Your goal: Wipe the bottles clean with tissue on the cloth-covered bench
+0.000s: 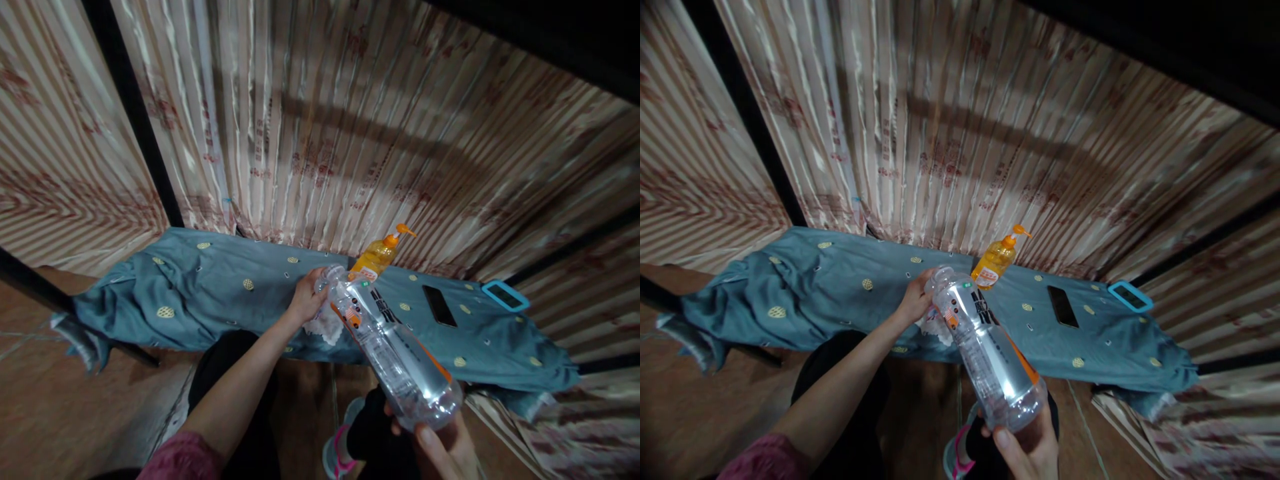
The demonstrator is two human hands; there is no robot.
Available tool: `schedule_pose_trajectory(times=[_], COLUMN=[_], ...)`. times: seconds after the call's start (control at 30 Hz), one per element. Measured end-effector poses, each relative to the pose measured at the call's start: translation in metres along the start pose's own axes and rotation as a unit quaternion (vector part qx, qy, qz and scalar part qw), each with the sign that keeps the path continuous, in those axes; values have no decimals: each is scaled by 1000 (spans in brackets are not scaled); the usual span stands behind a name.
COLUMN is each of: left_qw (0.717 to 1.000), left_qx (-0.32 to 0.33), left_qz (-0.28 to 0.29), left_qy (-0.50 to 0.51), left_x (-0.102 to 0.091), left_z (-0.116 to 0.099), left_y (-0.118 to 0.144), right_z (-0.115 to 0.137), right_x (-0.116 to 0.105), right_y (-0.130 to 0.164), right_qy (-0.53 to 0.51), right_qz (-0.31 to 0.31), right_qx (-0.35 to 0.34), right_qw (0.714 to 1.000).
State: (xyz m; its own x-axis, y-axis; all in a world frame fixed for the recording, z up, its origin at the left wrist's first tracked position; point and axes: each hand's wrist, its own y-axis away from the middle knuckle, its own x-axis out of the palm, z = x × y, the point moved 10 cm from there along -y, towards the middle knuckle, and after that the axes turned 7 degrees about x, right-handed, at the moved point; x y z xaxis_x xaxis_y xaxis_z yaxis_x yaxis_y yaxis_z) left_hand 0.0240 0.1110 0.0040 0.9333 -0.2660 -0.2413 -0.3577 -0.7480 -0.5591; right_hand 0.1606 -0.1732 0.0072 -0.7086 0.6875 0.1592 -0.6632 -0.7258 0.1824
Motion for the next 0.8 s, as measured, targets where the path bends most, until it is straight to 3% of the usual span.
schedule_pose_trajectory(times=[0.3,0.8], left_qw=[1000,1000], left_qx=[-2,16], left_qz=[-20,-3], left_qy=[17,7], left_x=[-1,1], left_z=[1,-3], left_y=[0,-1], right_z=[0,-7], right_x=[0,-3], right_y=[0,-3], right_qy=[-12,-14], right_qz=[-18,-8], right_qx=[9,8], right_qw=[1000,1000])
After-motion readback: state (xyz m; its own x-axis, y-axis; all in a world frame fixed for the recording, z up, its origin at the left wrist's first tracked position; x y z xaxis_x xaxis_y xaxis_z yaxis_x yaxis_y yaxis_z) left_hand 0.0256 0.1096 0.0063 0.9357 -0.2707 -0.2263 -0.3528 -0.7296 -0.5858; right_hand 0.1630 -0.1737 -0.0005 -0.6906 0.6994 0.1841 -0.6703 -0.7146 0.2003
